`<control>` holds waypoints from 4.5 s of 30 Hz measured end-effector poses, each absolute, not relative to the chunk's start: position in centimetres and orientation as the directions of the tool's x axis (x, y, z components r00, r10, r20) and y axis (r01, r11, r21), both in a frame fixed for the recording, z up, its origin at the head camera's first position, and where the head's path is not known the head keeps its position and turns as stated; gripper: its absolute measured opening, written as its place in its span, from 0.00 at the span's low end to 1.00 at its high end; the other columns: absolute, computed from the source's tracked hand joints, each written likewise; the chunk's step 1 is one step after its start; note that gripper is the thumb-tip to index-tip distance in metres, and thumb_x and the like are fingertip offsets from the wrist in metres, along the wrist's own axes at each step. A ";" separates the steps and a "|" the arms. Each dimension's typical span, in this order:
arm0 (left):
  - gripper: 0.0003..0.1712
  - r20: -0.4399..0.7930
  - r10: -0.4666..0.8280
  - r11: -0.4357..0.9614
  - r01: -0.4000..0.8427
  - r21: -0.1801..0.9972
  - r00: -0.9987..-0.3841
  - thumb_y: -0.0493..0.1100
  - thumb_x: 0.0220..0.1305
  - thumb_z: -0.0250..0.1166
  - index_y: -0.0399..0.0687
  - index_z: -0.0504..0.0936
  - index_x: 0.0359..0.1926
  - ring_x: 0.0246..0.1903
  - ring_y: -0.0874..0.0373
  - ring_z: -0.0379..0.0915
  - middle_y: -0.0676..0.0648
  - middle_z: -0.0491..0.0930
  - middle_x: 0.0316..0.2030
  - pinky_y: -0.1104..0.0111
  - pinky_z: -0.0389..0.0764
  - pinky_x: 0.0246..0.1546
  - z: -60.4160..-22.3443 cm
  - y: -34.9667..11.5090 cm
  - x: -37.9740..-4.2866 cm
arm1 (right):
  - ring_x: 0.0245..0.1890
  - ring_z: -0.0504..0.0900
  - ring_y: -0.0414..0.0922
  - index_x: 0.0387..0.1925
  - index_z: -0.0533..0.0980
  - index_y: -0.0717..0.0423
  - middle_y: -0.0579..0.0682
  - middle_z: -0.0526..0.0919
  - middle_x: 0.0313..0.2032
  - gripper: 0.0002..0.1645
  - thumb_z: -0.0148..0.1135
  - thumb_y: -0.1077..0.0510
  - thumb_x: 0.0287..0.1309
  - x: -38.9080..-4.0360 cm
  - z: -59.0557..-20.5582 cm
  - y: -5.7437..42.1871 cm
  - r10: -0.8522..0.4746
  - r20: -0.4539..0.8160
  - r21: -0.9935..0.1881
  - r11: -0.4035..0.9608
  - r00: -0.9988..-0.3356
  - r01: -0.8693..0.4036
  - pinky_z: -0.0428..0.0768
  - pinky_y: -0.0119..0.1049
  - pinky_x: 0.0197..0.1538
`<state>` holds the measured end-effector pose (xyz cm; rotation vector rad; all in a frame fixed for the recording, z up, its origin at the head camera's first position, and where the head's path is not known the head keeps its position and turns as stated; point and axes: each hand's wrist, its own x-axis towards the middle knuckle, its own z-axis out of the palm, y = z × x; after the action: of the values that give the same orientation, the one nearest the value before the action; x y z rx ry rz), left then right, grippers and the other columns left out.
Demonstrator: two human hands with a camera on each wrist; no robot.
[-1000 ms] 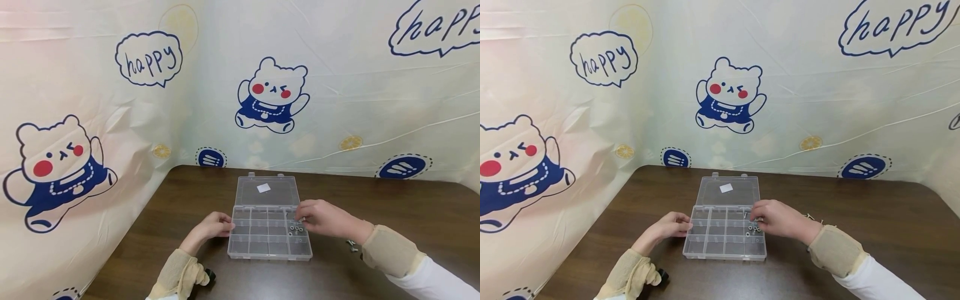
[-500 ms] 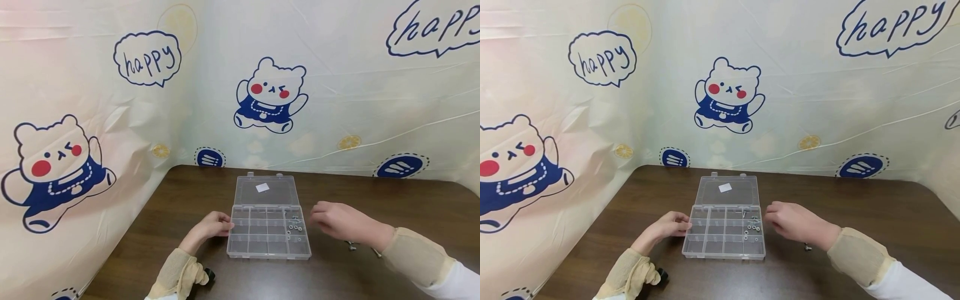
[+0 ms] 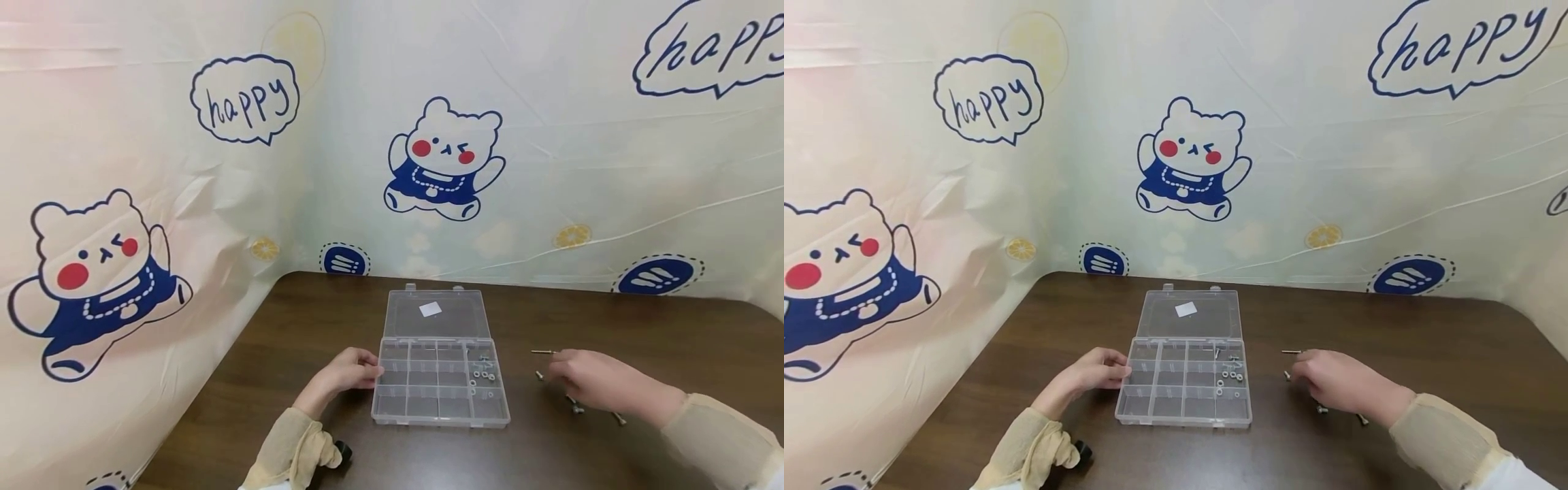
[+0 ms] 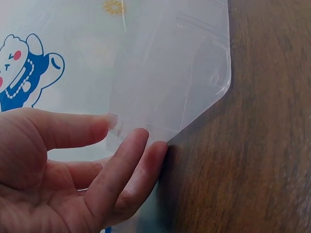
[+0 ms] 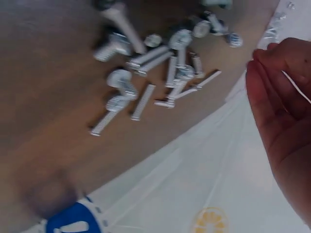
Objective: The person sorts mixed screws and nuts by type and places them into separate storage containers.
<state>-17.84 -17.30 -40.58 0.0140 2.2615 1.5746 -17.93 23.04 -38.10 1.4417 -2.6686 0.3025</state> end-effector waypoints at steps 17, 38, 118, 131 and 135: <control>0.15 -0.298 0.249 0.354 -0.200 0.914 -0.921 0.30 0.57 0.58 0.18 0.69 0.42 0.30 0.58 0.73 0.43 0.73 0.29 0.64 0.83 0.36 -40.6 -17.3 -17.7 | 0.25 0.71 0.34 0.23 0.74 0.49 0.37 0.71 0.26 0.15 0.63 0.71 0.33 -17.6 -40.7 25.2 -0.758 0.100 -0.254 0.607 -0.645 -0.753 0.73 0.29 0.23; 0.15 -0.298 0.237 0.352 -0.204 0.913 -0.925 0.30 0.56 0.59 0.19 0.69 0.41 0.29 0.58 0.73 0.43 0.73 0.29 0.65 0.83 0.35 -40.8 -17.4 -17.7 | 0.26 0.69 0.31 0.24 0.74 0.50 0.40 0.69 0.29 0.19 0.64 0.74 0.29 -18.0 -38.3 23.1 -0.794 0.433 -0.132 0.412 -0.426 -0.902 0.68 0.15 0.25; 0.15 -0.285 0.246 0.347 -0.191 0.918 -0.926 0.30 0.56 0.59 0.19 0.70 0.41 0.30 0.57 0.74 0.42 0.73 0.29 0.65 0.83 0.35 -40.7 -17.5 -17.7 | 0.24 0.72 0.32 0.22 0.77 0.51 0.37 0.75 0.24 0.14 0.68 0.71 0.33 -18.3 -39.9 26.4 -0.806 0.165 -0.264 0.519 -0.568 -0.813 0.73 0.26 0.22; 0.15 -0.293 0.241 0.358 -0.196 0.913 -0.925 0.31 0.56 0.59 0.20 0.70 0.41 0.30 0.58 0.74 0.43 0.73 0.29 0.66 0.83 0.35 -40.8 -17.5 -17.7 | 0.24 0.66 0.28 0.21 0.76 0.50 0.34 0.71 0.24 0.16 0.69 0.72 0.30 -17.8 -41.1 26.6 -0.796 0.188 -0.257 0.526 -0.576 -0.811 0.68 0.22 0.20; 0.15 -0.295 0.243 0.362 -0.196 0.911 -0.924 0.31 0.56 0.59 0.20 0.70 0.41 0.30 0.58 0.74 0.43 0.73 0.29 0.65 0.83 0.35 -40.9 -17.5 -17.8 | 0.24 0.69 0.29 0.22 0.77 0.50 0.35 0.73 0.24 0.14 0.67 0.71 0.33 -17.8 -40.6 26.2 -0.777 0.141 -0.242 0.574 -0.614 -0.782 0.72 0.25 0.21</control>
<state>-17.83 -17.47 -40.88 0.0410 2.2487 1.5832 -17.76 26.16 -40.56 1.3720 -2.7703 0.4412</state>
